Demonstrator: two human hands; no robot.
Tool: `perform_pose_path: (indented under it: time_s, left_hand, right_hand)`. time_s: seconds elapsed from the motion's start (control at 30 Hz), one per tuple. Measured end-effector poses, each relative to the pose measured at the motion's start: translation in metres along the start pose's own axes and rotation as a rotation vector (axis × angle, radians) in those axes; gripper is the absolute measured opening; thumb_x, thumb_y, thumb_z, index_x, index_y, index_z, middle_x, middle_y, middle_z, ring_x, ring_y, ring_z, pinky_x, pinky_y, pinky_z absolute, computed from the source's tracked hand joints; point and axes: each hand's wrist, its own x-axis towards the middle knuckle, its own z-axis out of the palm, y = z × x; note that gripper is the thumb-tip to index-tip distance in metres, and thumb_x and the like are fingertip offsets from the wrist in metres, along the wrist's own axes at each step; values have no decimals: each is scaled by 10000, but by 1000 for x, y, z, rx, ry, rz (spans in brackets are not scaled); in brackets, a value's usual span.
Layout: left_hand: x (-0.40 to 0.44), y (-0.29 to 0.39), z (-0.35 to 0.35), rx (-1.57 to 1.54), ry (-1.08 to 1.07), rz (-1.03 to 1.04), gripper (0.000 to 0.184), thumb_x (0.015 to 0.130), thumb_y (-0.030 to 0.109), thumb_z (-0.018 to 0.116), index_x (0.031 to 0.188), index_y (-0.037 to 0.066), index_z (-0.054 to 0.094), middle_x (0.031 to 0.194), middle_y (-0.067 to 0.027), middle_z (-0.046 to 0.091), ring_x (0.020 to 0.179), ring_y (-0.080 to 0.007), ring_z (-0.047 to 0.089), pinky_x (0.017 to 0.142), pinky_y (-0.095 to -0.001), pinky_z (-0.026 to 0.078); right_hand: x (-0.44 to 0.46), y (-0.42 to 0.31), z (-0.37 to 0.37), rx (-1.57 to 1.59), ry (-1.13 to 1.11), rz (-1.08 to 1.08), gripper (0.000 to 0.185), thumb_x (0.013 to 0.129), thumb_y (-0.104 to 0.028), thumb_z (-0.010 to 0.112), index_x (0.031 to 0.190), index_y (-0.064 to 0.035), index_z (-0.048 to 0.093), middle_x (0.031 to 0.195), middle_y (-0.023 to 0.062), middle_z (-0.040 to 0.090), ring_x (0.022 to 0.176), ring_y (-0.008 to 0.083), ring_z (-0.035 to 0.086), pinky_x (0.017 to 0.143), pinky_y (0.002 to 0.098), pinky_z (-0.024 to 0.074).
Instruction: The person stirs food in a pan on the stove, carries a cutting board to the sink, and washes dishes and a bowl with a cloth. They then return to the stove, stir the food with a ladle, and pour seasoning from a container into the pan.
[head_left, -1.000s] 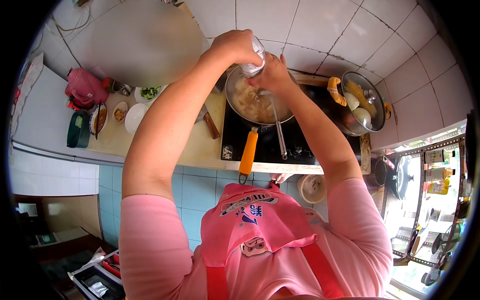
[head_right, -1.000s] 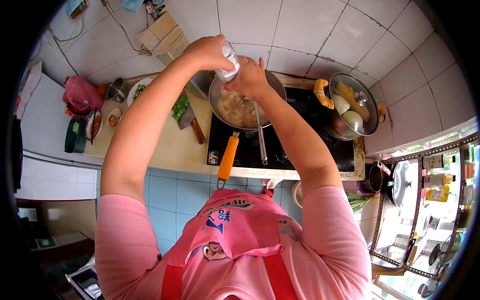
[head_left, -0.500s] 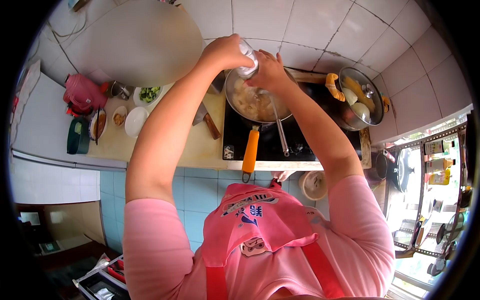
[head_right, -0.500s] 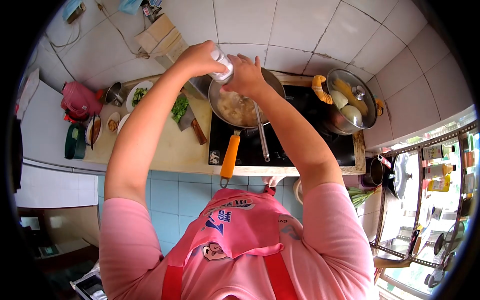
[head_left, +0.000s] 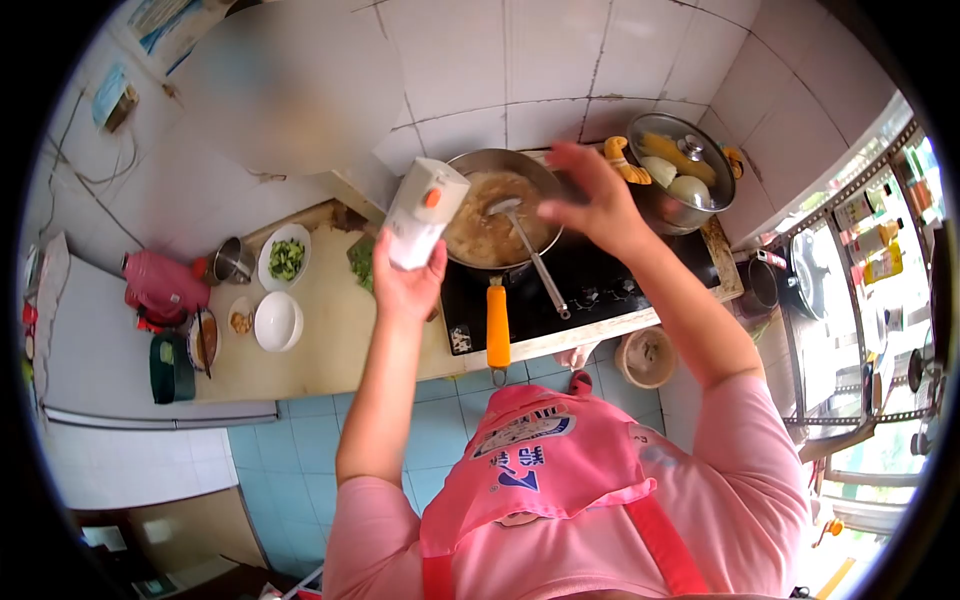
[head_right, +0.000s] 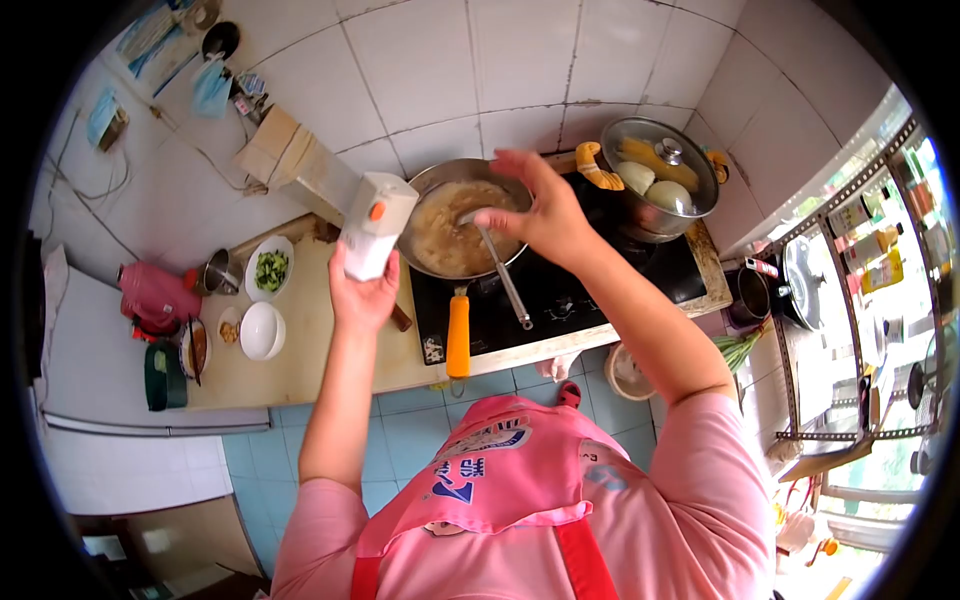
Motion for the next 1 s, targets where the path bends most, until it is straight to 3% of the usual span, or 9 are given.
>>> perform_pose_path:
  time_s: [0.13,0.23,0.37,0.43,0.6,0.83,0.9,0.93,1.0]
  left_hand:
    - [-51,-53,28,-212,-28,-191,605,821,518,623,1228,80,530,1050,-168,610,897,-321,623,739,-375,571]
    - [-86,-97,59,-189,-190,-282,647,809,555,617,1240,80,536,1044,-136,621,875,-290,616,706,-358,572]
    - [-118,-158,96,-37,-113,-479,610,820,560,601,1252,134,539,1084,-54,615,916,-218,615,684,-308,586]
    - [-114,-195,90,-74,-273,-645,656,840,618,529,1324,178,482,1265,-43,556,1045,-225,595,712,-369,586]
    - [-133,-306,158,125,-235,-756,619,837,612,528,1278,177,511,1155,-47,607,916,-217,644,666,-343,588]
    - [-138,-502,261,245,-649,-1153,764,851,695,447,1339,108,447,1187,-115,589,1014,-267,623,759,-416,577]
    - [-139,-550,290,306,-733,-1123,806,861,725,391,1382,109,395,1231,-121,560,1075,-271,592,787,-455,558]
    - [-138,-568,298,344,-687,-1052,739,908,678,350,1353,96,446,1198,-96,592,1076,-280,592,878,-496,494]
    - [-147,-594,315,450,-564,-972,604,942,578,407,1298,97,488,1170,-102,605,1087,-264,587,859,-469,503]
  right_hand:
    - [-37,-19,-13,222,-155,129,983,634,-224,889,1408,4,328,1352,163,473,1269,248,451,1082,391,351]
    - [-68,-29,-30,284,-269,152,1076,610,-281,902,1437,0,274,1417,137,408,1312,239,398,1111,398,305]
    - [-119,-47,-74,399,-228,67,998,585,-239,918,1360,36,353,1284,129,526,1234,225,485,1063,379,374]
    - [-147,-60,-116,248,-190,128,901,589,-319,918,1269,1,422,1213,113,574,1163,175,516,1007,347,412]
    - [-224,-67,-224,-16,40,146,792,568,-220,901,1203,-44,461,1120,107,584,1066,196,564,926,335,455]
    - [-325,-92,-404,-48,397,309,736,591,-59,806,1240,-18,462,1133,63,585,1085,152,546,949,322,459]
    - [-346,-89,-456,-81,480,300,728,603,-58,821,1236,-12,464,1132,68,593,1080,156,555,945,325,464]
    - [-353,-89,-482,-132,541,386,737,603,-64,830,1240,-11,464,1128,69,600,1077,162,562,943,328,467]
    - [-359,-79,-539,-212,629,405,749,601,-77,844,1244,-11,465,1121,75,615,1073,180,578,935,338,477]
